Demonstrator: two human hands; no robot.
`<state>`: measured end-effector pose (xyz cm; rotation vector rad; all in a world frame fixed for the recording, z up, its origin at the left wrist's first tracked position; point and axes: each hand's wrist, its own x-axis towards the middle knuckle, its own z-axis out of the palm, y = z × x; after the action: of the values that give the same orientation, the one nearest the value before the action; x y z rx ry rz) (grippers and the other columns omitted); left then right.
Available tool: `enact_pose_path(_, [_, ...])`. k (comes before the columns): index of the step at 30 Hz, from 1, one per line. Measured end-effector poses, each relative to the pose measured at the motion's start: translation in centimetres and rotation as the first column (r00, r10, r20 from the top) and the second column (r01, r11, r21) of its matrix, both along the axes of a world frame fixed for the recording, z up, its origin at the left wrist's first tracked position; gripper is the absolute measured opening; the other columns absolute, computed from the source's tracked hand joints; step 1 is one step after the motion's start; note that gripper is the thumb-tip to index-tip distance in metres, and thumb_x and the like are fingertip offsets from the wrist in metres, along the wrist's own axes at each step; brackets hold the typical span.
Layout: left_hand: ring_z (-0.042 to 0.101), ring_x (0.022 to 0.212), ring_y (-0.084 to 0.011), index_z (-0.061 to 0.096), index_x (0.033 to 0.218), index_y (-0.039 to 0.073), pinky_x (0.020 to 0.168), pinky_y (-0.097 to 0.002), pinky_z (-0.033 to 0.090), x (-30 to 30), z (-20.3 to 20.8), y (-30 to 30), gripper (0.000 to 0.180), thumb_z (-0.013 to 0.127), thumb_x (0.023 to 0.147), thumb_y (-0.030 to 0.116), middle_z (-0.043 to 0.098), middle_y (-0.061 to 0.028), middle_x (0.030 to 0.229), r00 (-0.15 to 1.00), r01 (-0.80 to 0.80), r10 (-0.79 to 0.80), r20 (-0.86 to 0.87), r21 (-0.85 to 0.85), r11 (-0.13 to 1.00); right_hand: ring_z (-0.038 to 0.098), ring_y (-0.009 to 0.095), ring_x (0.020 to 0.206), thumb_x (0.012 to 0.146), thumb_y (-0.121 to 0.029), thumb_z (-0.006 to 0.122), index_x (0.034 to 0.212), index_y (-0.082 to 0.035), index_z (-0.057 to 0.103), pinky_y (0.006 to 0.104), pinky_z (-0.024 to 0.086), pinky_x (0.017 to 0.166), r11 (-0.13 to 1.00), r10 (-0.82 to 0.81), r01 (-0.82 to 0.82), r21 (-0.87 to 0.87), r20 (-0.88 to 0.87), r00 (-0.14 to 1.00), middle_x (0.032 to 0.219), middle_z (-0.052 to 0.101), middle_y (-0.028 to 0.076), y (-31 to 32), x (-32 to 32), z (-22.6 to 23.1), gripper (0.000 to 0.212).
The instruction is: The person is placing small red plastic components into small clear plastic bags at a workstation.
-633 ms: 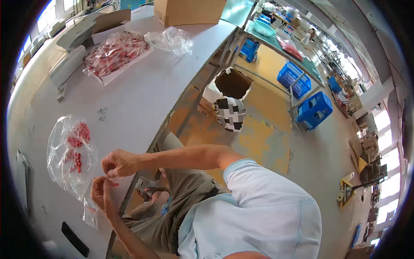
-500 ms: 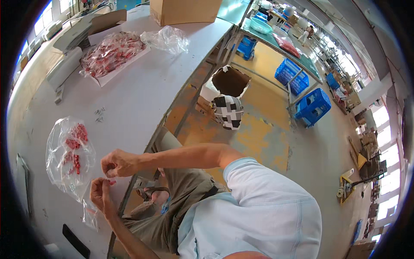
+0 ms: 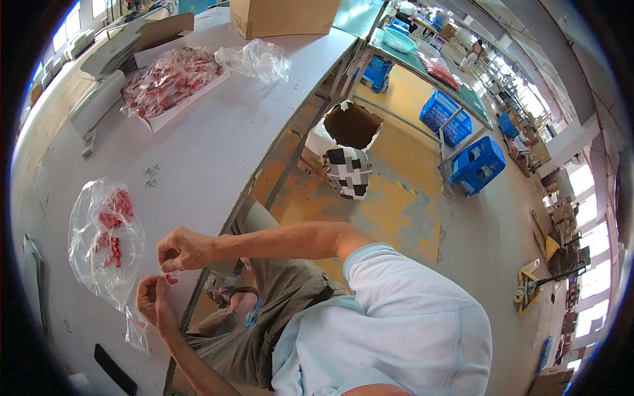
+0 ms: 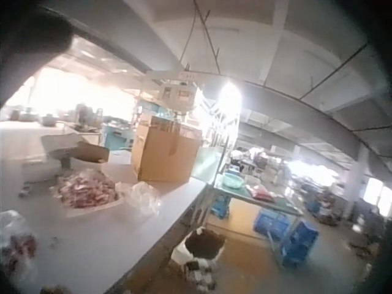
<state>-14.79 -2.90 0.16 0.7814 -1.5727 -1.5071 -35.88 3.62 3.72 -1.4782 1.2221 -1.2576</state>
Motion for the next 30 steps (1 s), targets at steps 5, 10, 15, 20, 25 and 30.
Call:
enact_pose_path(5, [0.057, 0.077, -0.0079, 0.064, 0.096, 0.002, 0.073, -0.0225, 0.046, 0.2, 0.0, -0.3, 0.006, 0.070, 0.096, 0.005, 0.062, -0.0006, 0.084, 0.994, 0.104, -0.102, 0.026, -0.055, 0.993, 0.063, 0.011, 0.073, 0.089, -0.008, 0.072, 0.091, 0.001, 0.071, 0.0285, 0.052, 0.066, 0.997, 0.072, -0.074, 0.033, 0.057, 0.996, 0.079, 0.070, 0.005, 0.4, -0.2, 0.6, 0.009])
enact_pose_path(10, [0.056, 0.076, -0.0090, 0.064, 0.093, 0.001, 0.073, -0.0231, 0.046, -0.2, 0.4, -0.2, 0.007, 0.069, 0.096, 0.005, 0.062, -0.0011, 0.083, 0.996, 0.087, -0.085, -0.031, 0.043, 0.995, 0.063, 0.011, 0.071, 0.090, -0.010, 0.072, 0.091, 0.001, 0.071, 0.0282, 0.052, 0.065, 0.995, 0.078, -0.082, 0.050, 0.090, 0.993, 0.080, 0.070, 0.004, -0.1, -0.2, 0.0, 0.011])
enact_pose_path(15, [0.057, 0.076, -0.0098, 0.065, 0.091, 0.001, 0.074, -0.0234, 0.046, -0.1, 0.8, -0.1, 0.007, 0.070, 0.095, 0.005, 0.062, -0.0013, 0.084, 0.999, 0.029, -0.022, -0.049, 0.136, 0.990, 0.063, 0.011, 0.070, 0.092, -0.011, 0.070, 0.093, 0.001, 0.071, 0.0278, 0.051, 0.064, 0.982, 0.111, -0.149, 0.116, 0.287, 0.951, 0.079, 0.069, 0.003, -0.2, -0.6, -0.4, 0.013])
enact_pose_path(20, [0.062, 0.077, -0.0125, 0.066, 0.090, 0.001, 0.075, -0.0255, 0.047, 0.8, 0.7, 0.0, 0.007, 0.068, 0.094, 0.007, 0.068, -0.0052, 0.083, 0.998, 0.043, -0.046, 0.038, 0.091, 0.995, 0.059, 0.009, 0.075, 0.094, -0.011, 0.067, 0.096, -0.001, 0.070, 0.0276, 0.051, 0.068, 0.983, 0.125, -0.153, 0.099, 0.241, 0.962, 0.081, 0.065, 0.001, -0.4, -0.2, -0.6, 0.011])
enact_pose_path(25, [0.065, 0.079, -0.0145, 0.068, 0.099, -0.001, 0.073, -0.0282, 0.053, -1.4, 3.0, 0.3, 0.010, 0.072, 0.090, 0.002, 0.067, -0.0063, 0.093, 0.992, 0.081, -0.063, -0.105, 0.172, 0.982, 0.059, 0.007, 0.077, 0.097, -0.012, 0.068, 0.099, -0.001, 0.070, 0.0260, 0.050, 0.067, 0.985, 0.020, -0.037, 0.168, 0.102, 0.995, 0.085, 0.068, 0.001, -0.6, -0.7, 0.2, 0.012])
enact_pose_path(30, [0.067, 0.080, -0.0133, 0.068, 0.097, -0.002, 0.071, -0.0265, 0.055, 0.4, 1.0, 0.2, 0.011, 0.073, 0.087, -0.005, 0.066, -0.0058, 0.096, 0.992, 0.084, -0.069, -0.104, 0.143, 0.986, 0.060, 0.009, 0.074, 0.094, -0.011, 0.071, 0.096, 0.002, 0.071, 0.0273, 0.051, 0.067, 0.991, 0.065, -0.067, 0.117, 0.017, 0.998, 0.080, 0.069, 0.002, -0.1, 1.2, 1.1, 0.013])
